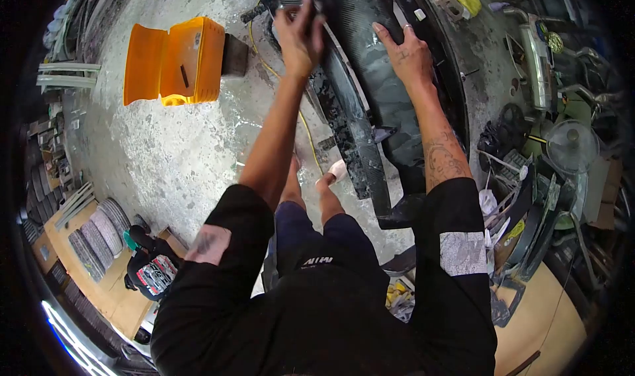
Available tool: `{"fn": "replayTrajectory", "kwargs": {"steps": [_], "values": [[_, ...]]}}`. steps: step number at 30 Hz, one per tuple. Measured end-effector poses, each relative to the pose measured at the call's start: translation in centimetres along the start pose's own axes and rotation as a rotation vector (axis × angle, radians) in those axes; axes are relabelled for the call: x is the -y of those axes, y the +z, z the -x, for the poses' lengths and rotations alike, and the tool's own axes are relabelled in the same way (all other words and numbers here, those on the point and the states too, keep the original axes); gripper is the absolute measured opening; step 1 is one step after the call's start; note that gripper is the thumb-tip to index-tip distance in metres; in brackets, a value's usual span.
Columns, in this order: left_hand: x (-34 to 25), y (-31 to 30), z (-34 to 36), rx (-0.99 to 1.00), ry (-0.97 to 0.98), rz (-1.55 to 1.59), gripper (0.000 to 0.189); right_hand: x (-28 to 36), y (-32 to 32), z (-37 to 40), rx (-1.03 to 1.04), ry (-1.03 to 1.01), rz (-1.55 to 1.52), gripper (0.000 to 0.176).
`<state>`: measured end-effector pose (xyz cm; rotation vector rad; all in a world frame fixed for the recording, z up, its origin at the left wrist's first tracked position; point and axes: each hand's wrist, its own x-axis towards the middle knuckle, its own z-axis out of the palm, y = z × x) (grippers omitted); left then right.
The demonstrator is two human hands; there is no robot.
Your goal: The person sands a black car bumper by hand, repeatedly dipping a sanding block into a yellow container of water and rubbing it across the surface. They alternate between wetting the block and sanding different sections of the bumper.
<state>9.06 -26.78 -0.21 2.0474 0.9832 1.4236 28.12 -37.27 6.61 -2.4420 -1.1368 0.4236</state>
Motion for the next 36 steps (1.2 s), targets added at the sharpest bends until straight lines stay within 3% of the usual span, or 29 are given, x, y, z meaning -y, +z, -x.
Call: {"fn": "replayTrajectory", "kwargs": {"steps": [2, 4, 5, 8, 10, 12, 13, 15, 18, 20, 22, 24, 27, 28, 30, 31, 34, 36], "values": [[-3.8, -1.4, 5.9, 0.111, -0.077, 0.082, 0.066, -0.3, 0.4, -0.3, -0.026, -0.004, 0.004, 0.097], [-8.5, -4.3, 13.9, 0.379, -0.120, -0.009, 0.072, -0.6, 0.6, -0.5, -0.032, -0.015, 0.000, 0.096], [-10.0, -5.1, 15.5, 0.381, -0.140, -0.004, 0.073, -0.7, 0.5, -0.5, -0.049, -0.026, -0.004, 0.096], [-4.7, -2.8, 8.3, 0.297, -0.013, -0.007, 0.066, -0.3, 0.1, -0.3, -0.020, -0.007, -0.014, 0.095], [0.8, 1.1, 0.4, -0.032, 0.021, 0.034, 0.058, -0.5, 0.4, -0.7, -0.048, -0.026, -0.014, 0.096], [1.3, 0.8, -3.7, -0.055, 0.007, -0.145, 0.051, -1.2, 0.9, -0.1, -0.063, -0.035, -0.013, 0.096], [0.0, 0.9, -1.8, -0.121, 0.005, -0.034, 0.054, -1.2, 0.9, -0.2, -0.055, -0.039, -0.024, 0.096], [-4.1, -0.4, 8.3, 0.076, -0.036, 0.006, 0.049, -0.8, 0.7, -1.0, -0.047, -0.061, -0.036, 0.096], [-13.5, -5.5, 16.8, 0.435, -0.190, 0.002, 0.069, -0.7, 0.4, -1.1, -0.056, -0.044, -0.039, 0.093], [-9.8, -3.6, 14.6, 0.390, -0.050, -0.037, 0.072, -0.9, 0.4, -0.7, -0.032, -0.030, -0.027, 0.096], [-5.1, -0.3, 5.4, 0.144, -0.109, -0.008, 0.070, -0.7, 0.2, -0.4, -0.014, -0.022, -0.030, 0.097], [0.2, 1.9, -2.8, -0.082, 0.023, -0.097, 0.069, -0.6, 0.1, 0.0, 0.009, -0.006, -0.035, 0.097], [-2.4, 1.0, 2.9, 0.033, -0.048, -0.019, 0.071, -0.5, 0.3, -0.5, -0.027, -0.044, -0.031, 0.095], [-6.6, -1.7, 6.8, 0.217, -0.108, -0.074, 0.071, -0.5, 0.5, -1.0, -0.026, -0.056, -0.037, 0.095], [-10.9, -3.8, 16.4, 0.331, -0.106, -0.042, 0.072, -1.0, 0.6, -1.1, -0.010, -0.023, -0.010, 0.095], [-12.1, -5.0, 17.4, 0.421, -0.150, -0.015, 0.068, -1.1, 0.7, -1.1, -0.030, -0.059, -0.046, 0.095], [-7.8, -3.3, 9.3, 0.343, -0.003, -0.009, 0.061, -0.3, -0.1, -0.7, -0.006, -0.016, -0.022, 0.094], [-4.2, -1.1, 2.4, 0.164, -0.004, -0.074, 0.055, -1.0, 0.6, -1.2, -0.054, -0.035, -0.003, 0.093]]}}
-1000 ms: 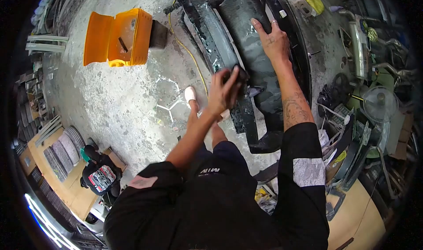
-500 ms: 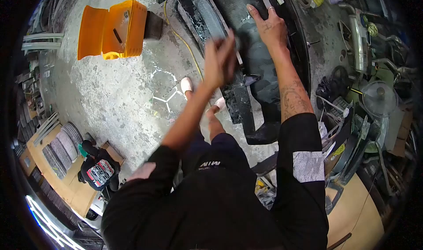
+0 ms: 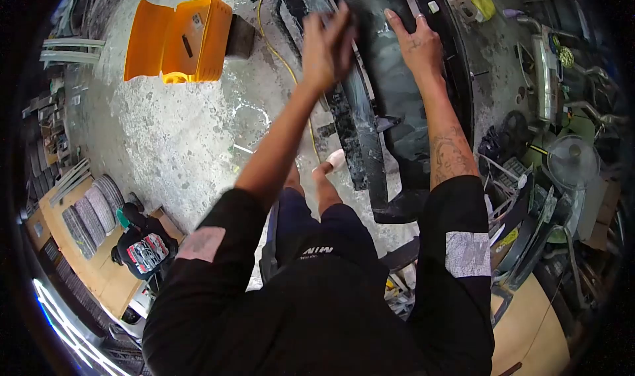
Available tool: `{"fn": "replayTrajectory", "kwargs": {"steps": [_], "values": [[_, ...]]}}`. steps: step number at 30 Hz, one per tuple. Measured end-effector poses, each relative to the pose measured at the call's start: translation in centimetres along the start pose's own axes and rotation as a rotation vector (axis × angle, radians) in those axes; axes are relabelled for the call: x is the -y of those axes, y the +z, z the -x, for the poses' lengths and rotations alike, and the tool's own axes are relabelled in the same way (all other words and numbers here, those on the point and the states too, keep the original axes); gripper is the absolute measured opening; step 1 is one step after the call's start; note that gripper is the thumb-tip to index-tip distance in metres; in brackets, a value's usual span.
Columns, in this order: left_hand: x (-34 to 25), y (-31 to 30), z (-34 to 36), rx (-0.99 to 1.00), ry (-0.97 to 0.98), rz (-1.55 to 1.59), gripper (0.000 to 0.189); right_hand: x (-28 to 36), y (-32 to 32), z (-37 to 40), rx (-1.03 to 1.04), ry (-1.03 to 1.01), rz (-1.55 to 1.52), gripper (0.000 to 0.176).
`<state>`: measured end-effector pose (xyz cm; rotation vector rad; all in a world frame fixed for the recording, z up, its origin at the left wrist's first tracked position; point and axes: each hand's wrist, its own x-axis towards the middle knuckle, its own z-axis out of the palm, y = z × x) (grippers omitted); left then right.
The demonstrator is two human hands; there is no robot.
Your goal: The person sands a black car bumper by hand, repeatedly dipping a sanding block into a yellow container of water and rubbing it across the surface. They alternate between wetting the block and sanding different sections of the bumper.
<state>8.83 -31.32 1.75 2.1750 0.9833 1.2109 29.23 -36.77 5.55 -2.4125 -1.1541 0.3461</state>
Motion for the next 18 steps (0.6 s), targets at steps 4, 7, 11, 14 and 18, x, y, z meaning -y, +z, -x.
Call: {"fn": "replayTrajectory", "kwargs": {"steps": [4, 7, 11, 14, 18], "values": [[0.9, 0.8, 0.2, -0.069, 0.011, -0.101, 0.056, 0.9, -0.7, 0.2, 0.057, 0.022, -0.025, 0.098], [-7.1, -2.1, 12.2, 0.308, -0.012, -0.047, 0.069, 0.3, -0.4, 0.6, -0.035, -0.050, -0.064, 0.098], [-2.5, -1.1, 3.9, 0.220, 0.104, -0.061, 0.065, -0.6, -0.2, 0.5, -0.002, -0.021, -0.063, 0.094], [1.4, 1.7, -2.2, -0.022, 0.173, -0.107, 0.055, -0.6, -0.5, 0.4, 0.034, -0.014, -0.025, 0.090], [-5.0, -1.1, 9.8, 0.288, 0.060, -0.184, 0.067, -1.5, 0.2, -0.3, 0.056, -0.032, -0.031, 0.093]]}}
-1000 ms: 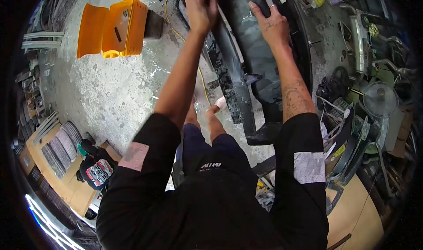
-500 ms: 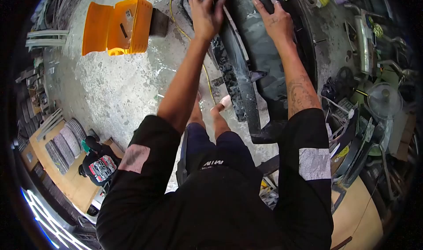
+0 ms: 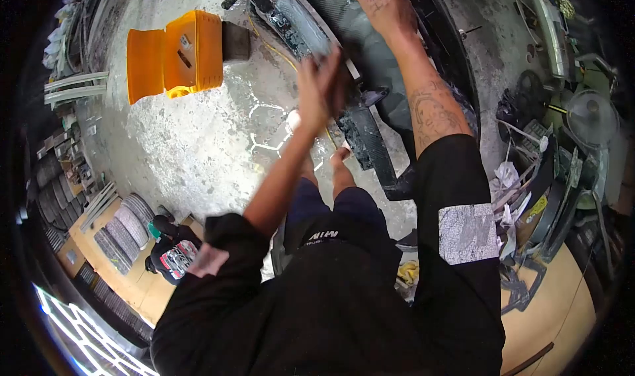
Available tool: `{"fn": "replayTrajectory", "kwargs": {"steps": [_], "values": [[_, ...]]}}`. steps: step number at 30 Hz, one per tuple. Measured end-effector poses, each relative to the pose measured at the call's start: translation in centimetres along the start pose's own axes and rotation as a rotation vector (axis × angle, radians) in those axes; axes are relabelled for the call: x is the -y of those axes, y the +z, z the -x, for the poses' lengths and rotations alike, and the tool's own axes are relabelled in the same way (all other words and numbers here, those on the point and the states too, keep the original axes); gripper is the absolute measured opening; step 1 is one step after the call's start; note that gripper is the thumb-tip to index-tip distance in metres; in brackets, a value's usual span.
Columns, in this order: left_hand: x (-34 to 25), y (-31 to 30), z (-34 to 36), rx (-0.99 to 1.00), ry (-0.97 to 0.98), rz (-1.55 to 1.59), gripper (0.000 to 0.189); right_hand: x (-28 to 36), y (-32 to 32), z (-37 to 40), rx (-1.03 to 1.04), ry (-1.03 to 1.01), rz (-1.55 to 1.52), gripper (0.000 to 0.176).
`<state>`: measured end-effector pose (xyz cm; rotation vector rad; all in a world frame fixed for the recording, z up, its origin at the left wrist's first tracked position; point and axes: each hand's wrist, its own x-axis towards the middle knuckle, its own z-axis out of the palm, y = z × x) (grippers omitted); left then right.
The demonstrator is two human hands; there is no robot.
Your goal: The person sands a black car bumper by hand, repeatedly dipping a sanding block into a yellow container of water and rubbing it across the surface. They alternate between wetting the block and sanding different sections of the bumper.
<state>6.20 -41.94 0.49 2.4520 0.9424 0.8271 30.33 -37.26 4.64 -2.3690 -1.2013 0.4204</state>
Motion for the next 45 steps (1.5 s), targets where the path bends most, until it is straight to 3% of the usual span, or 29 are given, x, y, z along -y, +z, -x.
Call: {"fn": "replayTrajectory", "kwargs": {"steps": [2, 4, 6, 7, 8, 10, 12, 14, 17, 20, 22, 24, 27, 28, 31, 34, 36, 39, 42, 44, 45], "values": [[-3.1, -1.1, 5.1, 0.136, 0.005, 0.066, 0.071, 0.3, -0.1, 0.0, -0.029, 0.010, 0.013, 0.094], [-0.2, -1.1, 1.1, 0.141, 0.090, 0.036, 0.070, 0.0, 0.0, 0.7, -0.047, 0.017, 0.038, 0.095], [3.5, -1.6, -6.7, -0.057, 0.091, -0.006, 0.064, -0.2, 0.2, 0.4, -0.043, -0.028, 0.024, 0.098], [5.8, -0.7, -10.7, -0.224, 0.120, -0.080, 0.057, 2.9, -1.8, 1.8, -0.041, 0.123, -0.145, 0.085], [12.5, 3.6, -13.0, -0.246, 0.136, 0.081, 0.042, 2.9, -1.6, 2.3, -0.032, 0.138, -0.142, 0.085], [6.2, 1.1, -9.0, -0.316, 0.072, -0.193, 0.050, 2.6, -1.5, 1.9, -0.100, 0.046, -0.151, 0.082], [-1.1, -0.3, 0.1, -0.058, 0.026, -0.044, 0.060, 2.8, -1.7, 1.2, -0.080, 0.057, -0.142, 0.082], [-4.6, -1.5, 5.4, 0.152, 0.016, 0.039, 0.069, 2.5, -1.6, 1.4, -0.059, 0.090, -0.130, 0.082], [-0.9, -2.5, -0.9, 0.252, 0.126, -0.070, 0.073, 2.3, -1.5, 1.7, -0.073, 0.087, -0.086, 0.083], [3.3, -1.9, -9.4, -0.054, 0.095, -0.119, 0.060, 2.5, -1.7, 2.3, -0.091, 0.048, -0.150, 0.086], [0.6, -2.5, -6.9, 0.046, 0.013, -0.194, 0.056, 2.1, -1.1, 1.8, -0.093, 0.071, -0.100, 0.088], [-3.6, -1.8, 0.9, 0.179, 0.069, -0.113, 0.057, 2.0, -1.1, 1.1, -0.091, 0.073, -0.114, 0.090], [-3.2, -2.6, 1.1, 0.319, 0.164, -0.105, 0.063, 1.6, -1.1, 1.4, -0.075, 0.094, -0.120, 0.092], [-1.5, -3.3, -2.2, 0.325, 0.223, -0.163, 0.060, 1.6, -1.0, 1.3, -0.079, 0.096, -0.119, 0.093], [6.2, -2.0, -12.1, -0.040, 0.211, -0.233, 0.052, 1.4, -0.6, 1.2, -0.076, 0.070, -0.156, 0.094], [1.8, -1.9, -6.3, 0.047, 0.071, -0.293, 0.054, 1.0, -0.2, 1.2, -0.120, 0.055, -0.135, 0.093], [-4.2, -2.3, 0.4, 0.196, 0.127, -0.130, 0.061, 2.1, -1.6, 1.3, -0.059, 0.100, -0.131, 0.092], [-0.1, -2.5, -2.2, 0.285, 0.214, -0.168, 0.057, 2.1, -1.9, 1.5, -0.023, 0.098, -0.181, 0.091], [10.3, -2.2, -15.0, -0.072, 0.243, -0.168, 0.044, -0.6, 1.0, 0.2, -0.113, -0.014, 0.008, 0.100], [9.3, -1.5, -13.8, -0.061, 0.135, -0.271, 0.044, -1.0, 0.8, 0.9, -0.096, -0.015, -0.012, 0.101], [6.9, -0.2, -9.1, 0.029, 0.055, -0.259, 0.048, -0.4, 0.3, 0.4, -0.090, -0.036, -0.035, 0.102]]}}
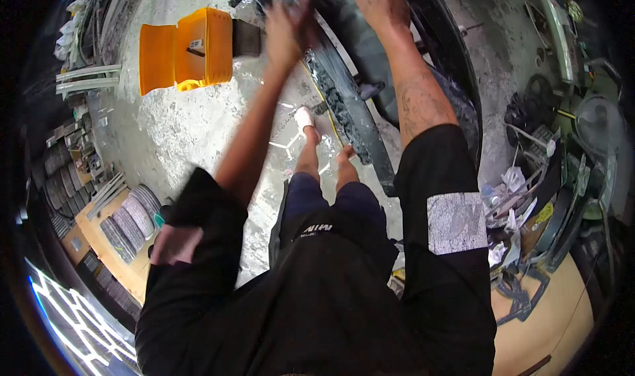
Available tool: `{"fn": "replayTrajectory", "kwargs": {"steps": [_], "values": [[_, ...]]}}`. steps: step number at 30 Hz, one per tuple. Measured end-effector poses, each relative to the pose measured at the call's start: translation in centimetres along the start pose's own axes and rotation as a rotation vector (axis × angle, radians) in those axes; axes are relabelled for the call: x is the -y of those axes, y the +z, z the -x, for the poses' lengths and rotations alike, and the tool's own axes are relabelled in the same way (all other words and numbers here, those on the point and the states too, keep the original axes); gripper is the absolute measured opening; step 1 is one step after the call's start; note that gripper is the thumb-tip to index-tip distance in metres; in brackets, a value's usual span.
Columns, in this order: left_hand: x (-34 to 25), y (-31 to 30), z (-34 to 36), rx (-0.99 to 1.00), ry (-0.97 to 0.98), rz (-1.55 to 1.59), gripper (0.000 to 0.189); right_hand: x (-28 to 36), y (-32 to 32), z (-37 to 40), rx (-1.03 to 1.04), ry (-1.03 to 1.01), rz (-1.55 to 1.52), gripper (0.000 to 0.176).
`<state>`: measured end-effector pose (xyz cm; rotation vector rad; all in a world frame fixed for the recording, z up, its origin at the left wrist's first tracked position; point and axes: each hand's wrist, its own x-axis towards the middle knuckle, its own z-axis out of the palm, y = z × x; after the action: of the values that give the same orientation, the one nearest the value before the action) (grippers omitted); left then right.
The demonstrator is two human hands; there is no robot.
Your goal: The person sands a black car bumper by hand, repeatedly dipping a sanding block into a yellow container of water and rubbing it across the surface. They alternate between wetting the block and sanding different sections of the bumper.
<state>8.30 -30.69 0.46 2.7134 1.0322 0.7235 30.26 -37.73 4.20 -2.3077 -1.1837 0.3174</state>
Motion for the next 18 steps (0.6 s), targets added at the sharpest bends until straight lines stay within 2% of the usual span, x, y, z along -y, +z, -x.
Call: {"fn": "replayTrajectory", "kwargs": {"steps": [1, 3, 5, 6, 7, 8, 11, 13, 15, 16, 17, 18], "values": [[-4.3, -0.3, 5.6, 0.105, -0.062, 0.015, 0.053, 0.5, -0.3, -0.3, -0.004, -0.009, -0.009, 0.102], [-11.6, -4.8, 10.7, 0.221, 0.039, 0.218, 0.062, 1.0, -0.7, 0.5, 0.036, 0.077, -0.010, 0.100], [-8.1, -4.3, 8.0, 0.231, 0.102, 0.236, 0.066, 1.4, -1.0, 0.4, 0.062, 0.096, 0.013, 0.099], [-4.9, -3.4, 4.6, 0.143, 0.117, 0.085, 0.062, 1.0, -0.8, 0.1, 0.033, 0.063, 0.008, 0.099], [-1.8, -3.4, 0.2, -0.015, 0.050, 0.088, 0.058, 0.8, -0.4, 0.2, 0.014, 0.034, 0.003, 0.099], [0.9, -3.2, -4.0, -0.078, -0.037, 0.057, 0.052, 1.0, -0.4, 0.2, 0.018, 0.029, -0.002, 0.099], [-0.5, -0.8, 0.2, -0.118, -0.092, 0.000, 0.049, 2.1, -1.6, 0.0, 0.071, 0.043, -0.048, 0.100], [-7.8, -2.0, 8.1, 0.009, -0.001, 0.270, 0.054, 1.5, -1.0, 0.1, 0.042, 0.103, -0.006, 0.098], [-10.7, -4.9, 11.4, 0.181, 0.111, 0.260, 0.059, 1.3, -0.7, 0.2, 0.042, 0.100, 0.002, 0.097], [-8.4, -4.2, 10.2, 0.197, 0.192, 0.278, 0.063, 1.3, -0.8, 0.1, 0.029, 0.086, 0.013, 0.096], [-5.2, -3.3, 7.3, 0.108, 0.256, 0.269, 0.065, 1.3, -0.7, -0.1, 0.016, 0.073, 0.026, 0.095], [-1.9, -2.5, 3.4, 0.064, 0.231, 0.185, 0.064, 1.5, -0.8, -0.3, 0.016, 0.076, 0.037, 0.095]]}}
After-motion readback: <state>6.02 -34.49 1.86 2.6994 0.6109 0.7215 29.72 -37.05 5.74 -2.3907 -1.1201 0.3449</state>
